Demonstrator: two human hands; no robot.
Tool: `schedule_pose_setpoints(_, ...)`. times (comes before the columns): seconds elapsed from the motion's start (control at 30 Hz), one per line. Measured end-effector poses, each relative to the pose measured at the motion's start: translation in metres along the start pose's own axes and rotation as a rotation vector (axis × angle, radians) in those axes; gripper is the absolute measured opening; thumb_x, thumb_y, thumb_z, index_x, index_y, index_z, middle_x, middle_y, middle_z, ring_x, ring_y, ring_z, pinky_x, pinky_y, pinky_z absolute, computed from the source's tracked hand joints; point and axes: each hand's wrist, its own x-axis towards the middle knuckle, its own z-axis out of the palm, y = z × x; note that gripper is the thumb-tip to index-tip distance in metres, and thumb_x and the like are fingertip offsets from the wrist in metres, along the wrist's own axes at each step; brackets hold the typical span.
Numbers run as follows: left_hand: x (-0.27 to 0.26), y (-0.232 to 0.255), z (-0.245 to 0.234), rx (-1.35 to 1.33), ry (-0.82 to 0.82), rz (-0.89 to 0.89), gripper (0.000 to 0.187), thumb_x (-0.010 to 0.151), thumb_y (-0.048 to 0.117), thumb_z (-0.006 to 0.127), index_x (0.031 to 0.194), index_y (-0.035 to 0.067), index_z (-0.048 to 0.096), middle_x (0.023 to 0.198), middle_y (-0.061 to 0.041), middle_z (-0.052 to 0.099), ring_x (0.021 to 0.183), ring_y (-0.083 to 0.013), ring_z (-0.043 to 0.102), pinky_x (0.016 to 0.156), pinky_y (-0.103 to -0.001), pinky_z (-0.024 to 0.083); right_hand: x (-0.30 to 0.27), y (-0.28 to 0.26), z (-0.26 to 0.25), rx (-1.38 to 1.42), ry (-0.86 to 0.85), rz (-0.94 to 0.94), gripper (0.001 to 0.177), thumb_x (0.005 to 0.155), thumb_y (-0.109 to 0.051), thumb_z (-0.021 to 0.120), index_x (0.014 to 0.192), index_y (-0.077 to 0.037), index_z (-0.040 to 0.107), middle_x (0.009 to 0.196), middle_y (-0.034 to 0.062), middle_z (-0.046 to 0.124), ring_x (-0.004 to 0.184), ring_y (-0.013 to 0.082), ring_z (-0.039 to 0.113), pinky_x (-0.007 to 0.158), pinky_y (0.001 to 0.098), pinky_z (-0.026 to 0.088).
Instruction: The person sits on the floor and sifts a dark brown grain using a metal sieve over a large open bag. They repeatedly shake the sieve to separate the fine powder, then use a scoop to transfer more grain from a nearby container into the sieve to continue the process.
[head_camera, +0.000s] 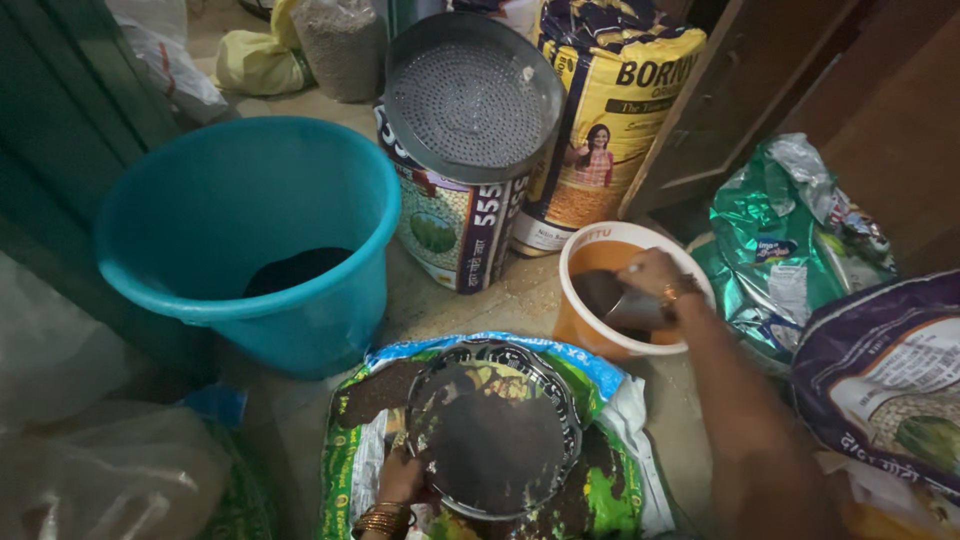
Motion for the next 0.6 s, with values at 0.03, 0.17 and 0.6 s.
schedule_pose_setpoints(0.03, 0.000, 0.001, -0.001, -0.057, -0.019, -0.021, 0.040, 0.080, 0.028, 0.071, 0.104, -0.004, 0.072, 0.076, -0.019, 0.075, 0.062, -0.0331, 0.073, 0.061, -0.046, 0.060, 0.000, 0.007, -0.009, 0.030, 0.009, -0.002, 0.035, 0.078, -0.042, 0.077, 0.085, -0.008, 0.077, 0.082, 0.0188, 0.073, 0.076, 0.0335, 0.072, 0.073, 0.0449, 0.056)
schedule_pose_setpoints(0.17, 0.003, 0.003, -0.005, 0.120, 0.051, 0.130, 0.039, 0.082, 0.033, 0.073, 0.103, -0.001, 0.074, 0.077, -0.017, 0.079, 0.065, -0.0265, 0.075, 0.062, -0.039, 0.058, -0.020, 0.029, -0.026, 0.424, 0.064, 0.198, 0.030, 0.090, -0.034, 0.075, 0.086, -0.004, 0.076, 0.077, 0.0107, 0.069, 0.068, 0.0221, 0.062, 0.065, 0.0408, 0.048)
schedule_pose_setpoints(0.6, -0.046, 0.046, -0.005, -0.051, 0.078, -0.023, 0.042, 0.082, 0.032, 0.069, 0.107, -0.002, 0.071, 0.090, -0.019, 0.076, 0.081, -0.0319, 0.075, 0.072, -0.045, 0.058, -0.098, -0.064, -0.128, 0.293, 0.195, 0.018, 0.027, 0.096, -0.030, 0.077, 0.091, -0.004, 0.075, 0.077, 0.0108, 0.071, 0.067, 0.0176, 0.061, 0.065, 0.0385, 0.049)
